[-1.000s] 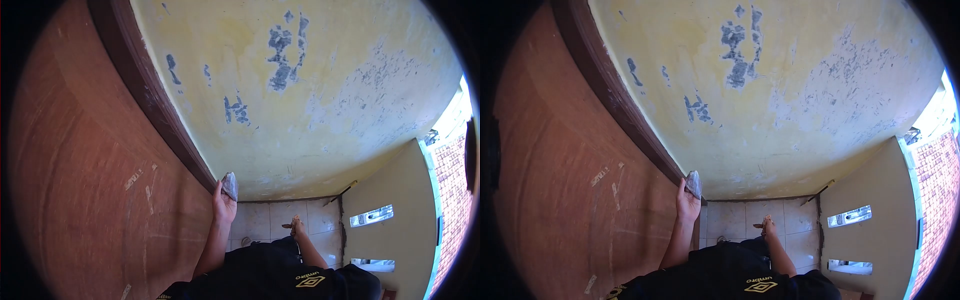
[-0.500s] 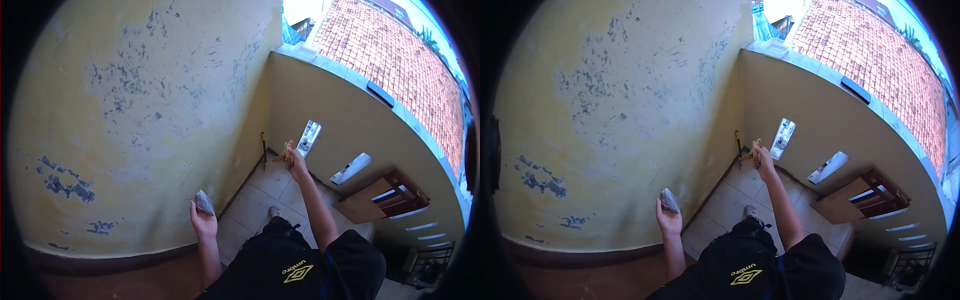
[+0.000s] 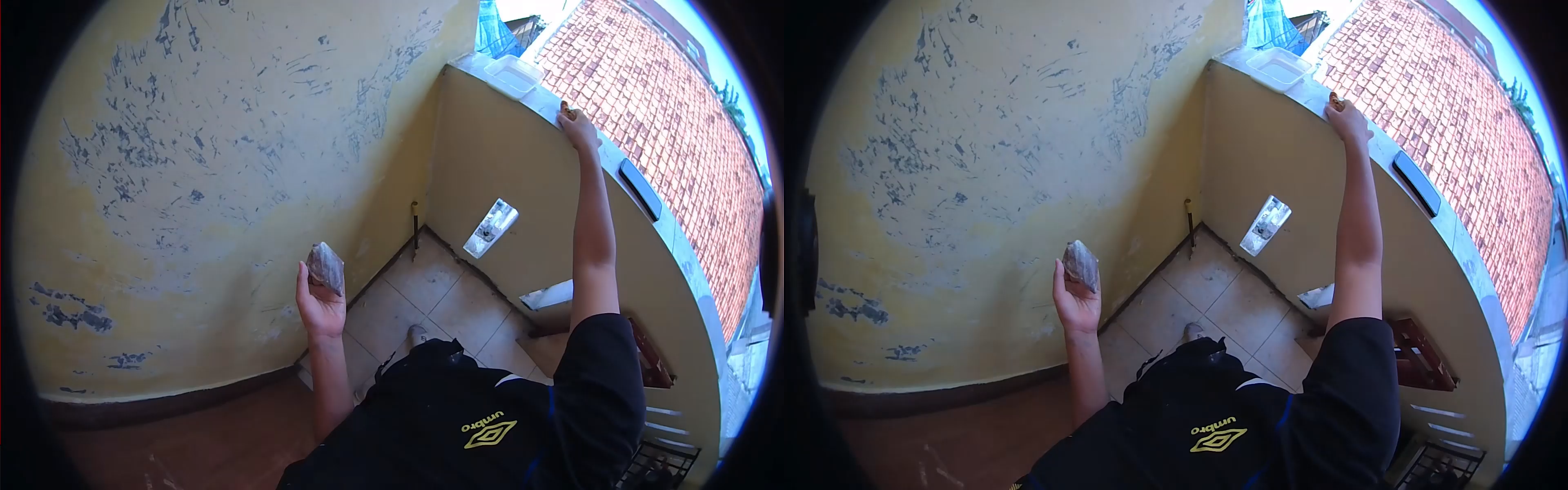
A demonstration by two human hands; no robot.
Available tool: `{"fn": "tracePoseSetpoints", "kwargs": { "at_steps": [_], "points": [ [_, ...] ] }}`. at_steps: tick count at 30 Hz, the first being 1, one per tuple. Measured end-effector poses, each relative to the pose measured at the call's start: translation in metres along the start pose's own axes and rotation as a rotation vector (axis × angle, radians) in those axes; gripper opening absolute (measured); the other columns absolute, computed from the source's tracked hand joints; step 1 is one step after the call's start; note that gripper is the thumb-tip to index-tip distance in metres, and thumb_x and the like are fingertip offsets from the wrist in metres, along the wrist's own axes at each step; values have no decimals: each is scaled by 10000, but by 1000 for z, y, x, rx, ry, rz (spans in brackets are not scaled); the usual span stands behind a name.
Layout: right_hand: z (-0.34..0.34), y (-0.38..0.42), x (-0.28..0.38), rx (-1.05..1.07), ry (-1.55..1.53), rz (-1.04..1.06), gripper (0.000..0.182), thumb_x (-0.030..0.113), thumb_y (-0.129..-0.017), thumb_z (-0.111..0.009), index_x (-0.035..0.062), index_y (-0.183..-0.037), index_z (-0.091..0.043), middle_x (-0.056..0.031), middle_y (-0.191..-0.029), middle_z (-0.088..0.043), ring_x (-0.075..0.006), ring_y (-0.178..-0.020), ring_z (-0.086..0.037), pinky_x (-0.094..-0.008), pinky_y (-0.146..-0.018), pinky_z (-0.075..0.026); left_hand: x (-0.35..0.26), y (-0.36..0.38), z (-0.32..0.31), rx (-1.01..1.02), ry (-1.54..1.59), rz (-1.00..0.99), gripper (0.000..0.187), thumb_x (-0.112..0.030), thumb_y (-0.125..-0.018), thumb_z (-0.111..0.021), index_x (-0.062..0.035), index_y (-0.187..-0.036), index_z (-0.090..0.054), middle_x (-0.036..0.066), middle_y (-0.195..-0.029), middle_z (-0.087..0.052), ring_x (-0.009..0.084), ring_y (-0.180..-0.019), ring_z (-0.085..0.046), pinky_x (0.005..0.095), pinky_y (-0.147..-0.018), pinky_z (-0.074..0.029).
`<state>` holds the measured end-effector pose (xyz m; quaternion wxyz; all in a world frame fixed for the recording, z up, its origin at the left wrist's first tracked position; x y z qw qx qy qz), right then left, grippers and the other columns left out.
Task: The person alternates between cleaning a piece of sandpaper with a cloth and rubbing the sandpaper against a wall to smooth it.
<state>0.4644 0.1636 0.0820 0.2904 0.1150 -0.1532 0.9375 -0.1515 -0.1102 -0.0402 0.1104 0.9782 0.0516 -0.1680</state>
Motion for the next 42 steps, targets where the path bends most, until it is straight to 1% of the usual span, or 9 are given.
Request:
{"fn": "tracePoseSetpoints", "kwargs": {
  "at_steps": [1,7,10,12,15,19,27,31,42],
  "points": [
    [-5,-6,-2,52,-11,-35,725,700,-965,-601,221,-1509,-628,-159,-1452,-681,-368,-1474,-535,-686,-1164,-310,-1,1,1,-26,8,-40,357,-309,-1142,-559,-23,-1302,-700,106,-1279,-772,245,-1151,-754,431,-1033,-628],
    [-27,-3,-3,-245,111,27,1013,820,-933,-562,222,-1716,-323,-194,-1624,-345,-435,-1435,-390,-643,-1133,-309,-12,15,16,-30,116,-75,340,-298,-1146,-555,-18,-1267,-706,112,-1255,-782,254,-1159,-760,442,-1046,-629],
    [-33,35,12,-550,-244,153,940,738,-958,-653,202,-1682,-385,-191,-1649,-288,-435,-1443,-330,-664,-1155,-278,-22,27,22,-74,98,-129,333,-295,-1146,-553,-22,-1261,-705,109,-1244,-785,248,-1155,-760,440,-1044,-625],
    [-41,113,55,-590,-490,497,641,519,-1017,-708,143,-1524,-594,-154,-1480,-527,-340,-1374,-468,-551,-1182,-332,-26,37,24,-117,82,-157,318,-292,-1144,-553,-35,-1255,-704,109,-1238,-786,242,-1154,-760,441,-1046,-619],
    [-93,278,136,490,-1166,434,313,242,-1078,-667,24,-1293,-729,-51,-1084,-700,-94,-917,-600,-281,-828,-493,-34,52,30,-99,74,-192,313,-290,-1145,-551,-38,-1256,-699,116,-1230,-786,241,-1163,-758,447,-1048,-617],
    [-136,482,213,1319,-1318,545,335,261,-1129,-594,-1,-1281,-739,-28,-1090,-713,-95,-939,-581,-268,-853,-465,-48,77,38,-141,141,-261,312,-279,-1156,-530,-30,-1279,-673,133,-1245,-770,251,-1145,-761,449,-1038,-629],
    [-88,658,287,1793,-1596,829,393,159,-1082,-625,18,-1447,-667,-93,-1493,-555,-245,-1427,-505,-380,-1210,-362,-112,154,67,-13,295,-401,352,-318,-1175,-495,-26,-1277,-661,124,-1201,-767,247,-1099,-770,414,-926,-685],
    [-72,701,300,2148,-1590,644,334,25,-1034,-675,36,-1362,-739,-92,-1476,-592,-237,-1404,-530,-403,-1181,-397,-149,197,91,-6,268,-404,378,-345,-1174,-495,-27,-1313,-646,125,-1244,-743,224,-1125,-758,382,-945,-671],
    [-30,842,333,2165,-1520,588,357,105,-1071,-667,15,-1416,-702,-91,-1414,-703,-216,-1342,-605,-417,-1178,-415,-238,276,163,-221,-111,-525,332,-448,-1123,-597,-143,-1208,-698,-13,-1097,-714,135,-1060,-661,340,-927,-506]
  ]
}}
Point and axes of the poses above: each hand's wrist, its own y-axis away from the middle knuckle, its own z-axis out of the back of the hand, x = y × z, the point moved 2 cm from there along -y, towards the middle knuckle
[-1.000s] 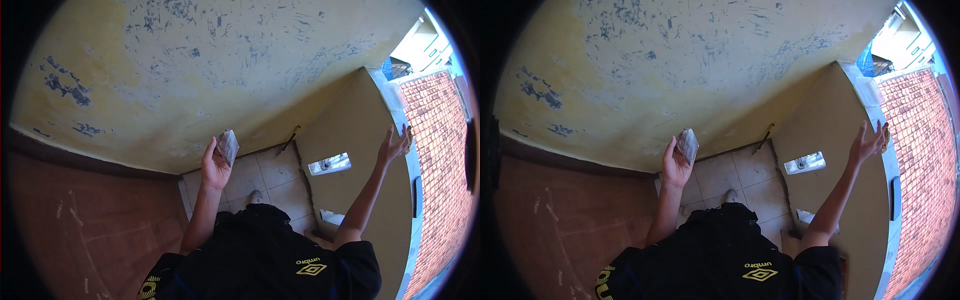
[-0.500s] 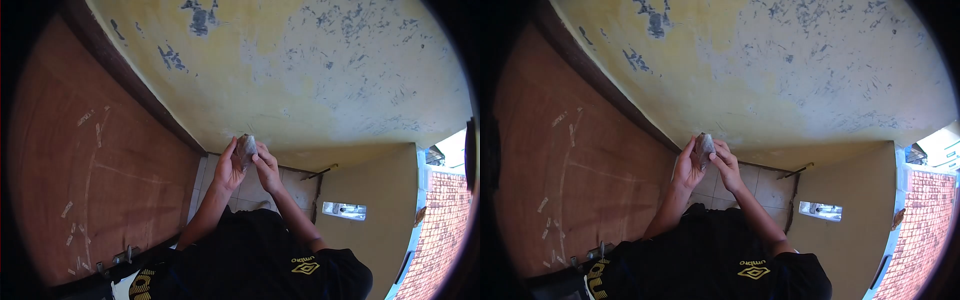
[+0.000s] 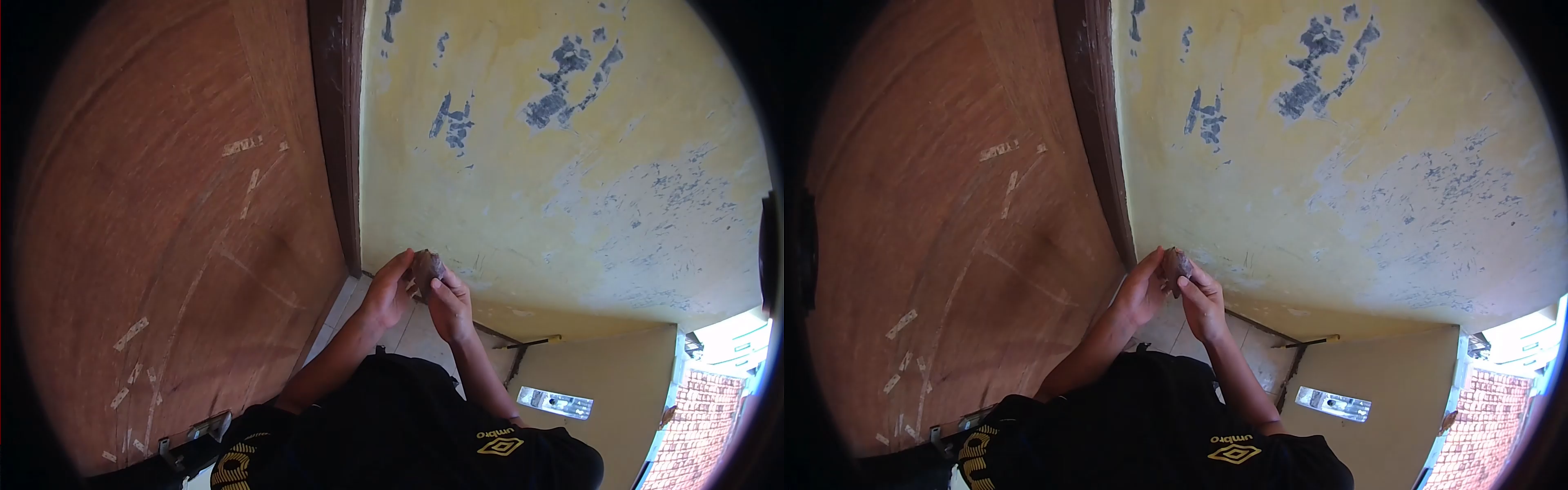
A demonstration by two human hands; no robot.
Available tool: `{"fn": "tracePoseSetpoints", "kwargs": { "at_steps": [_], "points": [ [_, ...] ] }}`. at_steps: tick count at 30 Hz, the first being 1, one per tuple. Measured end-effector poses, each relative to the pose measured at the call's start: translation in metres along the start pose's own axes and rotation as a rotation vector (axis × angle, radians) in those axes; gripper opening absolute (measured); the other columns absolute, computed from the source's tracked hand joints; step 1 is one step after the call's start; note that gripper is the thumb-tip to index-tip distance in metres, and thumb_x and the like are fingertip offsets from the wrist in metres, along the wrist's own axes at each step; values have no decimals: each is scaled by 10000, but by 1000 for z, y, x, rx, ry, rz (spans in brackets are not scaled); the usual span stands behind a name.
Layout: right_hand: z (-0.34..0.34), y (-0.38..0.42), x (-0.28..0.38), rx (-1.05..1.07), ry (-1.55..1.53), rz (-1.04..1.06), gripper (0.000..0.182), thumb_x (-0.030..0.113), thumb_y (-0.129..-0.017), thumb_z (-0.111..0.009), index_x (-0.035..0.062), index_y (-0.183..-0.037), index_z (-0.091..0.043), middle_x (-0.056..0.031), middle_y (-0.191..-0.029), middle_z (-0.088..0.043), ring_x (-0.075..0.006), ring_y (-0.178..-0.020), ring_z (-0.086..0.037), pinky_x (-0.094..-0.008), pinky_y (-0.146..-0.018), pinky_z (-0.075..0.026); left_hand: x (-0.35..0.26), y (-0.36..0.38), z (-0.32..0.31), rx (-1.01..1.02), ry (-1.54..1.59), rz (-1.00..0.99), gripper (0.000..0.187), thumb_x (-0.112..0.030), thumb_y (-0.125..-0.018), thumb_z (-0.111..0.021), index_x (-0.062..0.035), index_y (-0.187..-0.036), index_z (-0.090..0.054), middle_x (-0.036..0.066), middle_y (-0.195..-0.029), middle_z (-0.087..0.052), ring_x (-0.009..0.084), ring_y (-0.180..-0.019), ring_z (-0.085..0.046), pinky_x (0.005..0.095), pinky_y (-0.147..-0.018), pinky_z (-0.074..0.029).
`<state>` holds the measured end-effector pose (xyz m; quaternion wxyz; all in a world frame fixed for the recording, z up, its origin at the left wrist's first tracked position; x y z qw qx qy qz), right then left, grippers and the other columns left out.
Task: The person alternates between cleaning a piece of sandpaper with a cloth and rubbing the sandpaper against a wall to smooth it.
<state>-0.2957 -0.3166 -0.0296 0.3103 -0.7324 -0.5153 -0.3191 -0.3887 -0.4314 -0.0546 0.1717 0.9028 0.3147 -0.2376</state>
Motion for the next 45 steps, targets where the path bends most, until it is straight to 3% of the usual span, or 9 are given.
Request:
{"fn": "tracePoseSetpoints", "kwargs": {
  "at_steps": [6,8,15,19,25,32,39,41,45],
  "points": [
    [-34,-39,-43,-11,120,-51,414,158,-1090,-657,-4,-1470,-651,-79,-1362,-679,-161,-1257,-596,-344,-1068,-444,-42,-18,20,-14,136,22,332,-471,-1117,-601,-161,-1169,-709,-16,-1045,-699,124,-981,-616,312,-820,-459],
    [-35,-53,-55,-28,446,111,431,245,-1099,-644,-9,-1447,-647,-72,-1379,-676,-172,-1199,-631,-324,-887,-494,-52,-25,26,40,97,32,311,-494,-1088,-637,-200,-1158,-712,-57,-1019,-674,102,-976,-578,322,-836,-406],
    [-68,-110,-21,-42,522,239,348,128,-1093,-640,23,-1421,-694,-90,-1395,-703,-209,-1268,-627,-367,-1119,-445,-101,-19,17,-245,69,-55,372,-544,-1044,-674,-229,-1241,-693,-57,-1118,-638,98,-1064,-519,339,-947,-355],
    [-98,-165,55,243,1678,767,384,142,-1010,-722,128,-1393,-744,-47,-1446,-720,-355,-1349,-596,-466,-1200,-397,-120,-29,32,-295,-115,-330,348,-474,-1071,-663,-162,-1223,-669,-27,-1131,-628,109,-1046,-539,330,-945,-386],
    [-120,-272,121,615,2405,1303,342,240,-967,-706,273,-1298,-790,132,-1410,-697,-223,-1572,-413,-589,-1331,-252,-176,-78,4,-105,-487,-930,177,-233,-1124,-601,-62,-1161,-630,27,-1116,-635,119,-1063,-580,311,-975,-455],
    [-136,-313,152,822,2513,1439,329,261,-971,-691,290,-1280,-802,147,-1400,-701,-198,-1585,-390,-627,-1323,-243,-168,-110,8,-210,-475,-1129,155,-199,-1080,-680,-54,-1123,-644,53,-1132,-637,144,-1083,-565,352,-995,-443],
    [-149,-322,158,873,2422,1515,239,261,-953,-709,299,-1141,-851,171,-1304,-748,-164,-1570,-409,-693,-1306,-224,-196,-133,-7,-351,-1038,-1539,225,-141,-974,-767,-57,-1154,-661,153,-1292,-619,329,-1186,-560,449,-1029,-446],
    [-138,-320,154,1094,2463,1369,229,270,-949,-716,291,-1131,-852,174,-1276,-757,-152,-1544,-438,-719,-1285,-234,-204,-142,-9,-407,-1117,-1611,256,-146,-965,-775,-61,-1179,-663,167,-1338,-603,361,-1226,-542,478,-1053,-442],
    [-173,-323,169,943,2503,1542,218,264,-932,-723,289,-1105,-854,182,-1250,-763,-145,-1514,-470,-650,-1300,-267,-209,-171,1,-370,-1285,-1751,377,-178,-971,-781,-61,-1293,-625,191,-1453,-524,396,-1316,-485,522,-1125,-405]
  ]
}}
Point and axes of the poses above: each hand's wrist, its own y-axis away from the middle knuckle, its own z-axis out of the back of the hand, x = y × z, the point moved 2 cm from there along -y, towards the middle knuckle
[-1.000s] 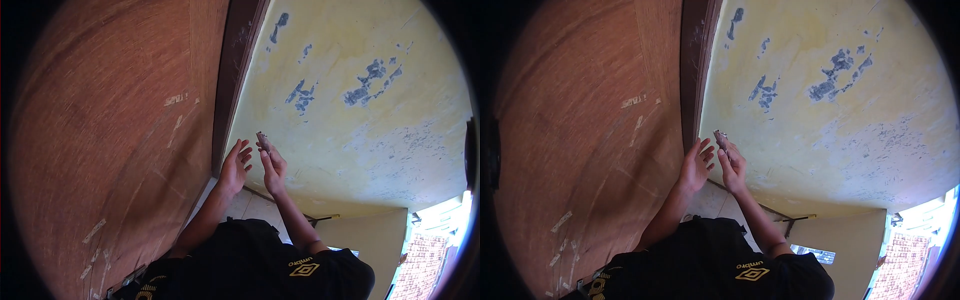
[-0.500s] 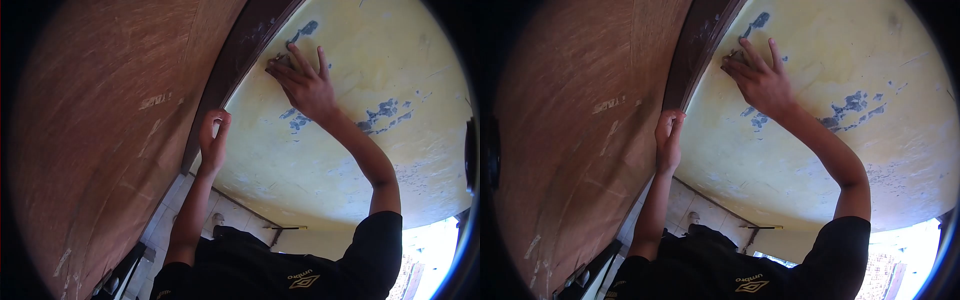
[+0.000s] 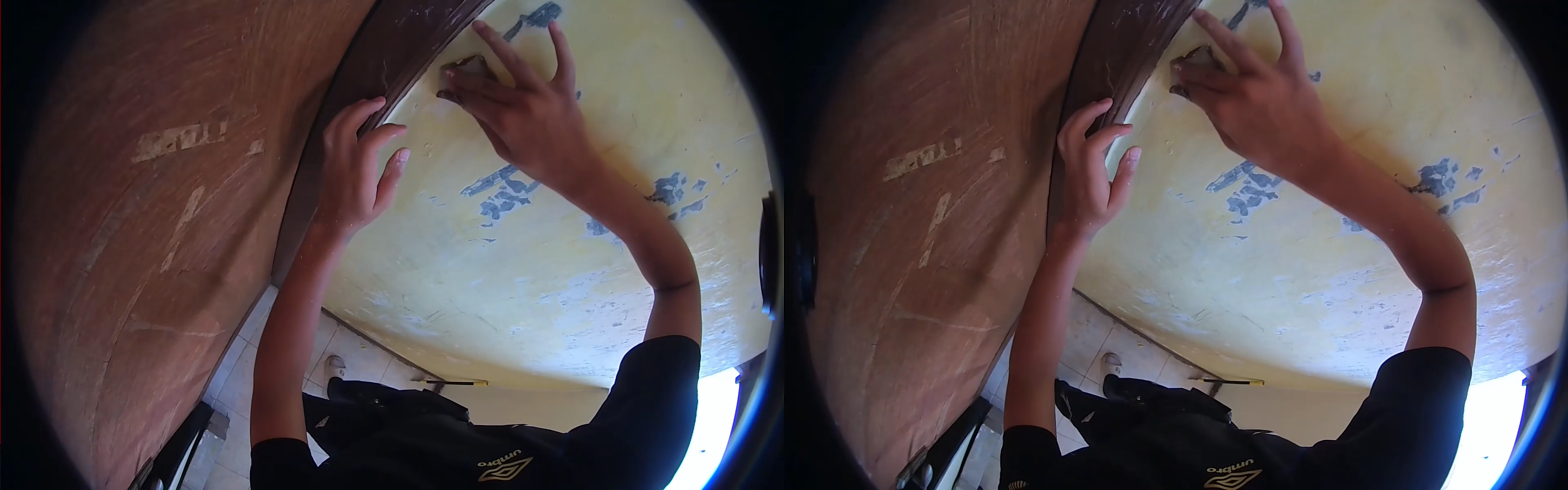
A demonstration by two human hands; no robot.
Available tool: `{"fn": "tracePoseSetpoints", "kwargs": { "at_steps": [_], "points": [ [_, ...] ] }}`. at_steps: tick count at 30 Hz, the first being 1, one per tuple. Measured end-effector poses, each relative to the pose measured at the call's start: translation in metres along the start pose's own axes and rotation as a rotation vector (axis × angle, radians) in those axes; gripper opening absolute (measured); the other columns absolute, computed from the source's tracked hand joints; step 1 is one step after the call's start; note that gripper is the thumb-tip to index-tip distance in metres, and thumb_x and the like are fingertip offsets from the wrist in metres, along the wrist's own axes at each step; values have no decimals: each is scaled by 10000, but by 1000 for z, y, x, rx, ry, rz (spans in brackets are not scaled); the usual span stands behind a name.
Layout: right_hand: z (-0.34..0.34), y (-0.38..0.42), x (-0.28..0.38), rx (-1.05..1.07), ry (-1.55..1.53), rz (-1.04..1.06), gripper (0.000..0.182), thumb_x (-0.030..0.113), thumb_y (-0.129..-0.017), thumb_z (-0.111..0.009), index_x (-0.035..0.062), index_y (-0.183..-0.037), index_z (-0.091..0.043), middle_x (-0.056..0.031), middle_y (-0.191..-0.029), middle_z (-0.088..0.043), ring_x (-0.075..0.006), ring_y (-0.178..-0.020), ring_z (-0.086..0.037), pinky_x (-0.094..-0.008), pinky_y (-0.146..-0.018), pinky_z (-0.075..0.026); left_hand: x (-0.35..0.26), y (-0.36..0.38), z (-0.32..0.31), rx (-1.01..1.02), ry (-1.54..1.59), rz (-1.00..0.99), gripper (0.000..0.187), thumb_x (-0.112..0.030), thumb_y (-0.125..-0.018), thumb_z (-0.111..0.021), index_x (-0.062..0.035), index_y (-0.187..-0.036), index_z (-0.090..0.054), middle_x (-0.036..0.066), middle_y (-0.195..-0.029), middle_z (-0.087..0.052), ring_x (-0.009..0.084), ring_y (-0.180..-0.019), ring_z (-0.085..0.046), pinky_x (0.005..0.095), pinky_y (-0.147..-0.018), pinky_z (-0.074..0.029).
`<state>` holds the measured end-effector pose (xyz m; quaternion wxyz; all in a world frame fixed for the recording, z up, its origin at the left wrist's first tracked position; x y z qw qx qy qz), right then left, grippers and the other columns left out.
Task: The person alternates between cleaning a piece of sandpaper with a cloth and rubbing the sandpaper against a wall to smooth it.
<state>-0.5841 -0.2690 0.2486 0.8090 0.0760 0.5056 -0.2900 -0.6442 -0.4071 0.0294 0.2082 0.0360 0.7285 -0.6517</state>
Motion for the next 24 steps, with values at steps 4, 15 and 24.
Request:
{"fn": "tracePoseSetpoints", "kwargs": {
  "at_steps": [4,15,24],
  "points": [
    [-11,5,10,7,-34,100,202,270,-939,-724,293,-1090,-856,177,-1244,-766,-136,-1514,-464,-639,-1249,-289,7,4,-20,-57,-87,-54,566,-330,-980,-787,-31,-1406,-565,193,-1517,-447,405,-1382,-414,531,-1154,-382],
    [-21,24,33,64,74,-106,210,304,-1003,-694,387,-1137,-834,215,-1279,-764,-140,-1536,-445,-607,-1208,-268,16,9,-31,-40,-232,-131,952,-746,-948,-651,25,-1488,-514,180,-1533,-407,403,-1375,-399,553,-1186,-372],
    [-36,30,63,57,62,-165,250,341,-981,-699,395,-1191,-823,230,-1352,-730,-123,-1574,-402,-652,-1266,-140,14,9,-27,-23,-236,-166,969,-760,-951,-642,45,-1474,-513,196,-1524,-404,398,-1392,-380,546,-1188,-369]
  ]
}}
Point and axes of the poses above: each hand's wrist, its own y-axis away from the middle knuckle, its own z-axis out of the back of the hand, x = y × z, the point moved 2 cm from there along -y, towards the middle knuckle
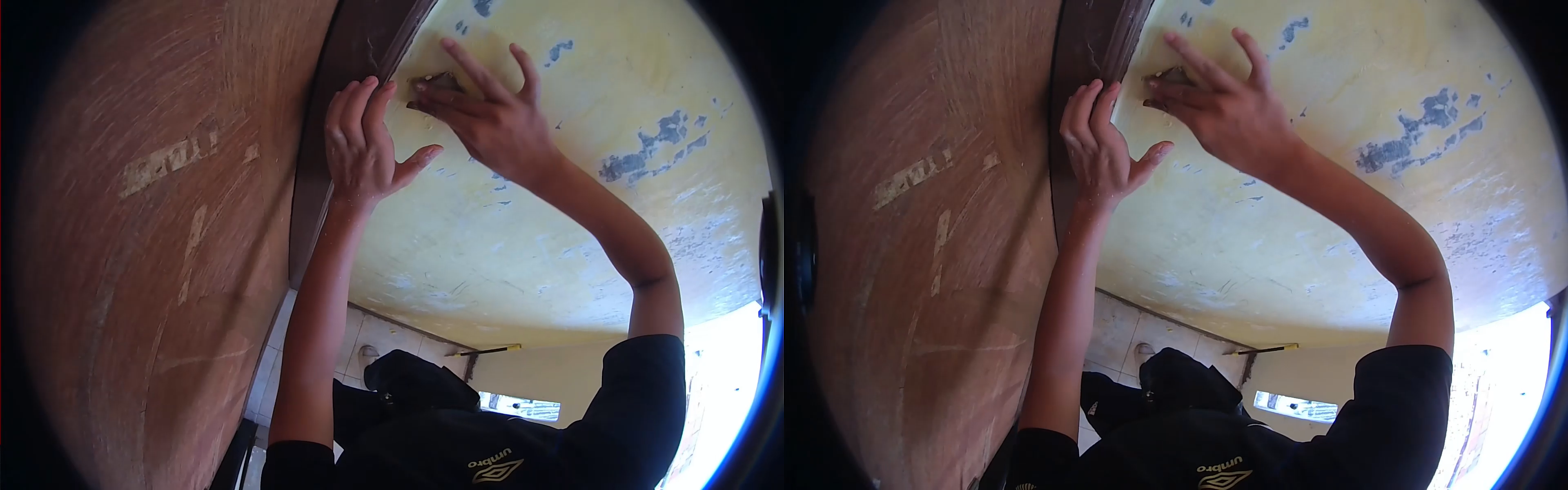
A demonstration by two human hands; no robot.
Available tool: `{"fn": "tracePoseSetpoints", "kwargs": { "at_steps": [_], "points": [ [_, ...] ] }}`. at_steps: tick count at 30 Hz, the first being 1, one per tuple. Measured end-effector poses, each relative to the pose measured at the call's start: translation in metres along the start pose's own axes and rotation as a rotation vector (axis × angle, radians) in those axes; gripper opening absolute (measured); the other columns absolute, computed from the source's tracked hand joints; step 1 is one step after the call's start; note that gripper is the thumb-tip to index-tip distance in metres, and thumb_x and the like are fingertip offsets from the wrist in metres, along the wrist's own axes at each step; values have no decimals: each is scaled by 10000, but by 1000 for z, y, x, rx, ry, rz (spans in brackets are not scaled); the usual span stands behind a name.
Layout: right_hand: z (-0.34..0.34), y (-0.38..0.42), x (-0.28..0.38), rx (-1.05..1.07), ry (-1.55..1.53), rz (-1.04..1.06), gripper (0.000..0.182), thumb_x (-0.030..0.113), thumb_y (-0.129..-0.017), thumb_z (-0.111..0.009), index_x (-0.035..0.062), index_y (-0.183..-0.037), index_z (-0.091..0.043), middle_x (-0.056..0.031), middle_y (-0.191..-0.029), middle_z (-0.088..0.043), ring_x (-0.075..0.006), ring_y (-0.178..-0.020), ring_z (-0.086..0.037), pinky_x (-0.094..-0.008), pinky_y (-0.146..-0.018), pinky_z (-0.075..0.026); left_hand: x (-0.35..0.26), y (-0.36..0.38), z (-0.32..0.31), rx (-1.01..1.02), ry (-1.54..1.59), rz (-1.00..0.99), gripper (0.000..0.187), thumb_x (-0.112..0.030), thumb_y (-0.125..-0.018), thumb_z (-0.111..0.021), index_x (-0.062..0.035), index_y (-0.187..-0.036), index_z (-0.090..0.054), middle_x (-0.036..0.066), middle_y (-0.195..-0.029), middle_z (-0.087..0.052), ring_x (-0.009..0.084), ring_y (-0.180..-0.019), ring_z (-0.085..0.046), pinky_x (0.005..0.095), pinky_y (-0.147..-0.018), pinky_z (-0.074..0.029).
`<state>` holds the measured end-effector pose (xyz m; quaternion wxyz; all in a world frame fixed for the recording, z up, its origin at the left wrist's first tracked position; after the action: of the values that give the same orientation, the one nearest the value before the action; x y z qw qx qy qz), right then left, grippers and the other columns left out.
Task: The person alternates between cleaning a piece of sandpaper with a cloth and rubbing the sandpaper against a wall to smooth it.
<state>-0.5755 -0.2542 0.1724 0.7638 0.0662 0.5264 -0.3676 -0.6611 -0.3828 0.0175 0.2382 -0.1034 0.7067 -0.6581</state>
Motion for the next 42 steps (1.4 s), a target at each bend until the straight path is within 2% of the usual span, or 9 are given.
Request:
{"fn": "tracePoseSetpoints", "kwargs": {
  "at_steps": [3,7,11,16,21,22,28,32,42],
  "points": [
    [16,-16,-33,-52,55,-203,277,381,-969,-695,404,-1218,-812,235,-1407,-696,-127,-1626,-311,-665,-1301,-98,1,-2,2,10,13,17,977,-763,-950,-640,41,-1487,-498,201,-1529,-397,400,-1399,-375,535,-1193,-346],
    [-9,11,28,8,-12,-20,247,369,-941,-734,408,-1165,-831,240,-1279,-753,-133,-1600,-368,-732,-1260,-96,-6,-8,9,-7,66,50,999,-762,-901,-705,10,-1498,-497,208,-1518,-410,402,-1372,-400,558,-1171,-361],
    [17,-7,-12,-42,13,-224,260,349,-981,-679,414,-1193,-815,208,-1444,-674,-132,-1599,-369,-751,-1265,-102,6,-21,24,-105,233,72,1031,-792,-898,-682,5,-1509,-451,253,-1512,-391,413,-1364,-393,565,-1166,-297],
    [-13,23,32,-80,99,-126,271,339,-992,-667,402,-1210,-816,207,-1383,-702,-127,-1599,-366,-738,-1267,-142,11,-37,12,-164,298,58,1000,-807,-931,-622,-2,-1481,-401,259,-1529,-343,403,-1409,-335,556,-1194,-261],
    [-1,29,15,-37,-32,-80,313,356,-979,-687,387,-1270,-798,220,-1341,-726,-105,-1595,-373,-733,-1271,-109,9,-32,-5,-140,105,-54,993,-888,-863,-626,-35,-1354,-495,226,-1424,-465,388,-1327,-435,554,-1126,-352],
    [3,27,11,-21,-87,-58,330,344,-984,-686,404,-1295,-783,220,-1311,-747,-108,-1587,-398,-733,-1268,-62,9,-32,-3,-134,107,-55,993,-888,-863,-626,-35,-1354,-495,226,-1424,-465,388,-1327,-435,554,-1126,-352],
    [11,-11,-22,-132,84,-216,271,332,-973,-682,387,-1194,-827,234,-1284,-746,-115,-1583,-394,-746,-1274,-98,14,-31,1,-148,164,-40,1017,-907,-826,-654,-41,-1339,-508,217,-1411,-474,386,-1305,-440,555,-1119,-362],
    [3,8,-17,-55,-94,-43,263,363,-992,-655,408,-1190,-822,227,-1293,-755,-124,-1596,-382,-753,-1275,-42,14,-33,3,-148,179,-43,1026,-903,-812,-678,-40,-1339,-506,210,-1396,-478,382,-1295,-441,567,-1118,-361],
    [4,-9,-26,-92,33,-116,261,379,-982,-665,451,-1186,-811,250,-1297,-742,-105,-1604,-357,-773,-1259,-57,14,-33,1,-154,164,-41,1010,-881,-782,-737,-47,-1306,-516,192,-1365,-500,388,-1298,-437,569,-1112,-358]
  ]
}}
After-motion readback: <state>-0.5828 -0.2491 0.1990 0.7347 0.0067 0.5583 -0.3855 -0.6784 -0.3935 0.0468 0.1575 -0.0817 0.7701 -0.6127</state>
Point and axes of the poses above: each hand's wrist, its own y-axis away from the middle knuckle, its own z-axis out of the back of the hand, x = y × z, the point moved 2 cm from there along -y, towards the middle knuckle
